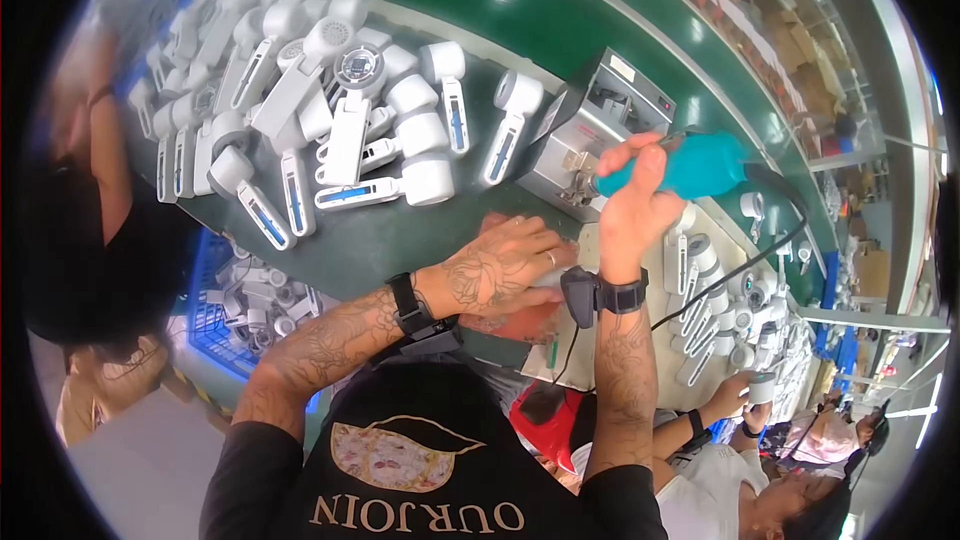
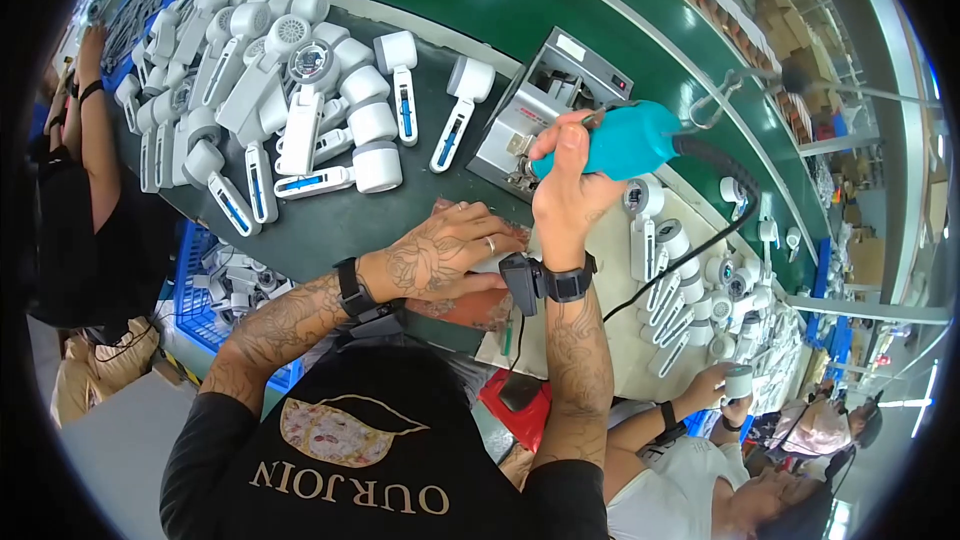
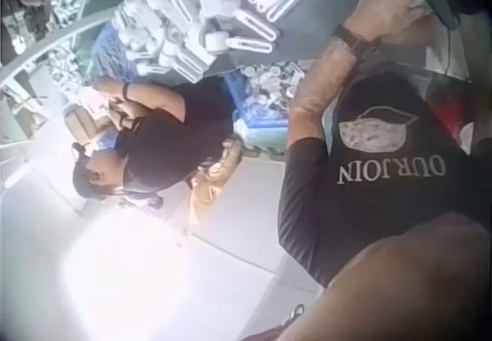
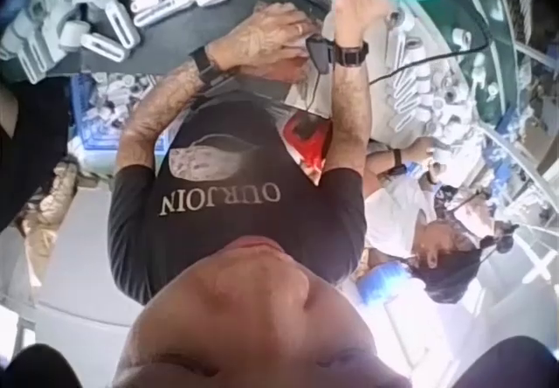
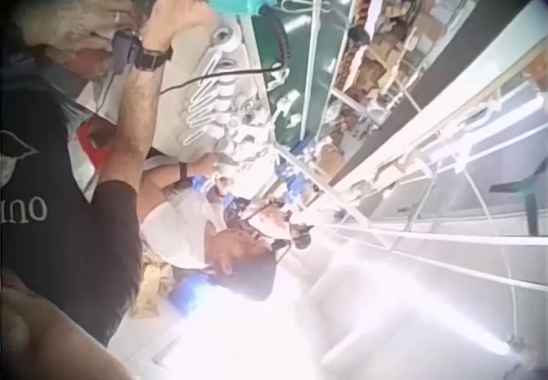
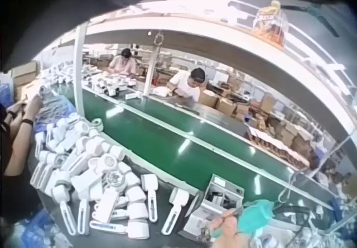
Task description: The person picks up a white fan, places it on a red block, and drives a screw into the side using a power screwdriver. They then snap a white plastic cover onto the fan by hand and drive another screw into the back of the fan.
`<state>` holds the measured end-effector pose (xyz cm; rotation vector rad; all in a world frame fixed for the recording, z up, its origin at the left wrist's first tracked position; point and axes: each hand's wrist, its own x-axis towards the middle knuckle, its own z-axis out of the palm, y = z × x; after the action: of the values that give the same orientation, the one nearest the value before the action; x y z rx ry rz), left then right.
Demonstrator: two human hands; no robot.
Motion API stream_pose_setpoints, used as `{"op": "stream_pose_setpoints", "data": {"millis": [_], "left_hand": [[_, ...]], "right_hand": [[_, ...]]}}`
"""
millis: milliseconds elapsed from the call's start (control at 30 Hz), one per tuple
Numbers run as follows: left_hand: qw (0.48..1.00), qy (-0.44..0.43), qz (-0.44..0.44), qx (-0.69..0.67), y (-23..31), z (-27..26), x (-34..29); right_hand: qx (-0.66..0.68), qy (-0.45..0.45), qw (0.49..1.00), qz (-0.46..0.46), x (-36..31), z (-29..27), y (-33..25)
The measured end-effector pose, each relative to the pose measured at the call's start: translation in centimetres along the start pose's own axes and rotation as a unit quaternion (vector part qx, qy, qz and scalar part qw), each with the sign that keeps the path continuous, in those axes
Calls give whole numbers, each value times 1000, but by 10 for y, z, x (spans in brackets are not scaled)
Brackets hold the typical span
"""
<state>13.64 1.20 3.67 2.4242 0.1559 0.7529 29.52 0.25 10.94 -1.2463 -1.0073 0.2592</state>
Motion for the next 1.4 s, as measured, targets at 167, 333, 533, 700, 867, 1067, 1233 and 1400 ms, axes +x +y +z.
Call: {"op": "stream_pose_setpoints", "data": {"millis": [167, 333, 533, 700, 867, 1067, 1233, 1400], "left_hand": [[1000, 6, 1, -20, 1, 0, -1], [998, -18, -66, -1, 1, 1, -3], [998, -7, -61, 1, 3, 1, -2], [998, -14, -69, 3, 3, 2, -2], [998, -9, -64, -2, 1, 5, -2], [998, -14, -55, 2, 3, 3, -1], [999, 2, -39, -4, 2, 3, -1], [999, -3, -33, -7, 1, 3, -5]], "right_hand": [[25, 0, 1000, -13, -5, -2, 7], [47, -2, 996, 73, -34, -18, -22], [64, -14, 997, 45, -61, -46, -39], [61, -2, 997, 49, -67, -50, -31], [73, 6, 996, 54, -71, -50, -19], [84, -23, 995, 55, -74, -49, -10], [77, -37, 995, 45, -75, -45, -9], [12, -23, 996, 88, -58, -39, -24]]}}
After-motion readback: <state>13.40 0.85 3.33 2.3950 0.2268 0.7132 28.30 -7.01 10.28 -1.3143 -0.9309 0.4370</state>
